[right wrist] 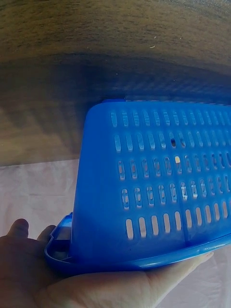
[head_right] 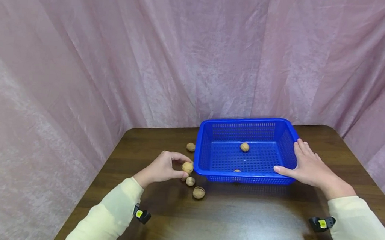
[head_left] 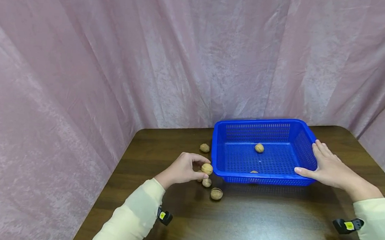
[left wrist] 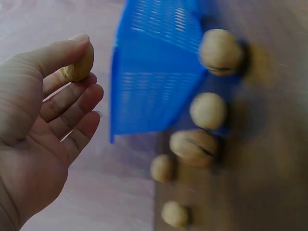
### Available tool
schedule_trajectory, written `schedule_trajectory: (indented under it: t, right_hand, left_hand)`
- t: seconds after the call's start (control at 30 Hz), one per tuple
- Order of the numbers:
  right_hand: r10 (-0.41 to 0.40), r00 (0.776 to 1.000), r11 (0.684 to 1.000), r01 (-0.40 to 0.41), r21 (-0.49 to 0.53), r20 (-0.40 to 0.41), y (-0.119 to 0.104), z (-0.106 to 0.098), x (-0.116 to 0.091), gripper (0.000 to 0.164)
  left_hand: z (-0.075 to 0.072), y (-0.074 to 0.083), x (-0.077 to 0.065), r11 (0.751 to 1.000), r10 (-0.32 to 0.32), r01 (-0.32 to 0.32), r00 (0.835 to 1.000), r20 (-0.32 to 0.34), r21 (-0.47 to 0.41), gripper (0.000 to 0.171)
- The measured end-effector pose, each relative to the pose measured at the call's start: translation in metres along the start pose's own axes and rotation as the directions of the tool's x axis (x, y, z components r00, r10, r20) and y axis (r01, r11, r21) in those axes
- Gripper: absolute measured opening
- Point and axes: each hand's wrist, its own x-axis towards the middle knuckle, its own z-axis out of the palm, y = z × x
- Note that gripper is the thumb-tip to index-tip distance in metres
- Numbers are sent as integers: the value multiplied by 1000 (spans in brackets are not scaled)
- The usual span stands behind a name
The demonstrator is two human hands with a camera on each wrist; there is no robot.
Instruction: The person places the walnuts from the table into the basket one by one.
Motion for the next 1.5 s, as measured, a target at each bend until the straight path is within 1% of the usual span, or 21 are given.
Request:
schedule_trajectory:
  t: [0.07, 0.17, 0.23, 0.33, 0.47, 0.57, 0.67, 0.8, 0.9, 0.97, 1.03, 1.1, 1.2, 1.3, 1.4, 1.5]
  right_hand:
    - [-1, 1000, 1000, 1, 0, 2, 0, 0, 1, 117]
    - [2, 1000, 1000, -2, -3, 5, 0, 0, 1, 118]
    - [3, 1000, 1000, -3, -3, 5, 0, 1, 1, 117]
    - [3, 1000, 1000, -3, -4, 3, 1, 1, 1, 116]
    - [4, 1000, 1000, -4, 2, 5, 2, 2, 1, 116]
    - [3, 1000, 1000, -3, 7, 11, 2, 3, 0, 116]
    - [-1, 1000, 1000, 1, 1, 10, 2, 2, -1, 116]
    - [-5, 1000, 1000, 5, -7, 1, 1, -1, -2, 116]
    - [-1, 1000, 1000, 1, -8, -1, 2, -1, -5, 116]
    - [2, 1000, 1000, -2, -7, -1, 3, -1, -8, 116]
    - [5, 1000, 1000, -5, -8, -2, 4, 0, -12, 116]
    - [9, 1000, 1000, -9, -7, -3, 4, 0, -15, 116]
    - [17, 1000, 1000, -17, -10, -9, 3, -1, -20, 116]
    - [18, 1000, 1000, -19, -11, -13, 2, -2, -23, 116]
    - [17, 1000, 1000, -17, -14, -13, 0, -3, -24, 116]
    - [23, 1000, 1000, -23, -12, -7, -2, -4, -25, 116]
  left_hand:
    - [-6, 6, 11, 1000, 16, -16, 1000, 0, -6, 36]
    - [-15, 15, 31, 1000, 19, -19, 1000, 0, -14, 39]
    - [-19, 21, 46, 999, 1, -1, 1000, 1, -38, 40]
    - [-20, 27, 71, 998, -27, 26, 1000, -6, -58, 41]
    - [-16, 31, 105, 996, -62, 60, 998, -25, -71, 39]
    - [-12, 33, 128, 993, -91, 87, 995, -42, -80, 39]
    - [-9, 34, 149, 990, -114, 107, 990, -80, -88, 40]
    - [-5, 31, 175, 985, -150, 135, 977, -151, -107, 37]
    - [1, 27, 189, 982, -182, 168, 964, -196, -86, 33]
    - [6, 25, 197, 979, -201, 190, 954, -221, -72, 32]
    - [13, 22, 203, 976, -217, 202, 946, -243, -83, 31]
    - [21, 20, 207, 975, -222, 206, 941, -254, -89, 32]
    - [34, 17, 209, 975, -221, 210, 942, -252, -67, 33]
    - [48, 14, 207, 972, -235, 233, 942, -238, -34, 34]
    - [60, 13, 204, 967, -253, 250, 942, -221, -42, 36]
    - [68, 14, 201, 966, -256, 245, 948, -188, -77, 38]
